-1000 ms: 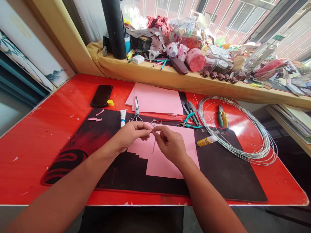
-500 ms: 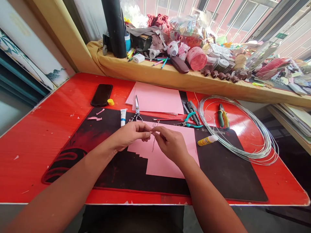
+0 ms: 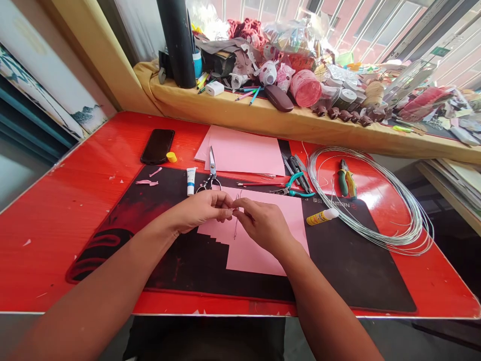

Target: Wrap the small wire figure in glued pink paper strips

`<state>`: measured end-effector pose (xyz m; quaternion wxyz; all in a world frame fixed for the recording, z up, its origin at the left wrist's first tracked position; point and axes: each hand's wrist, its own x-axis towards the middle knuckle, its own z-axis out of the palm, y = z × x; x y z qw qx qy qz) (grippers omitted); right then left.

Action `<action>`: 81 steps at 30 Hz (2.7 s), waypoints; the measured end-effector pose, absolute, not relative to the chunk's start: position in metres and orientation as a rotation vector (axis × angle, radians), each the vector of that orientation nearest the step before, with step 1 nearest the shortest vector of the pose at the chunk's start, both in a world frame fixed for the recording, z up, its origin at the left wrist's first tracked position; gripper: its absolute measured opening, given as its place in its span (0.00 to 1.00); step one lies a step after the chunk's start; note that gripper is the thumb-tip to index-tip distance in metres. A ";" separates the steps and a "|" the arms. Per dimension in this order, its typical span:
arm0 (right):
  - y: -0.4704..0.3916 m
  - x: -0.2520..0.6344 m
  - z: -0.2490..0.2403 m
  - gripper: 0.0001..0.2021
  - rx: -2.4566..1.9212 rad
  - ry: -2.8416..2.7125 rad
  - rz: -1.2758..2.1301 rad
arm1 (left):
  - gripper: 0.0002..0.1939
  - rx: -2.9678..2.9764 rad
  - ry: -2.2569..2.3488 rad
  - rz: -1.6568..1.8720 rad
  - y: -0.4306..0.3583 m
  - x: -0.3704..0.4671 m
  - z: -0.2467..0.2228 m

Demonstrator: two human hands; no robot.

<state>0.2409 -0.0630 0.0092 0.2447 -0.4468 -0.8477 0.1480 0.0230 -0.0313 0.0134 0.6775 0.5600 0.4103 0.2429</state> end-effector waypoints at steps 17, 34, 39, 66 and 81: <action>-0.063 0.240 0.016 0.09 -1.183 -1.604 0.842 | 0.14 1.349 1.072 0.891 -0.033 0.030 0.009; -0.063 0.229 0.004 0.16 -1.178 -1.501 1.083 | 0.06 2.061 1.185 1.093 -0.051 0.045 0.009; -0.065 0.227 0.004 0.12 -1.176 -1.418 1.140 | 0.09 2.346 1.185 1.149 -0.052 0.047 0.003; -0.066 0.221 0.010 0.12 -1.170 -1.234 1.374 | 0.07 2.068 1.332 1.193 -0.054 0.055 0.005; -0.065 0.221 0.007 0.13 -1.154 -1.169 1.440 | 0.08 1.903 1.278 1.149 -0.055 0.056 0.003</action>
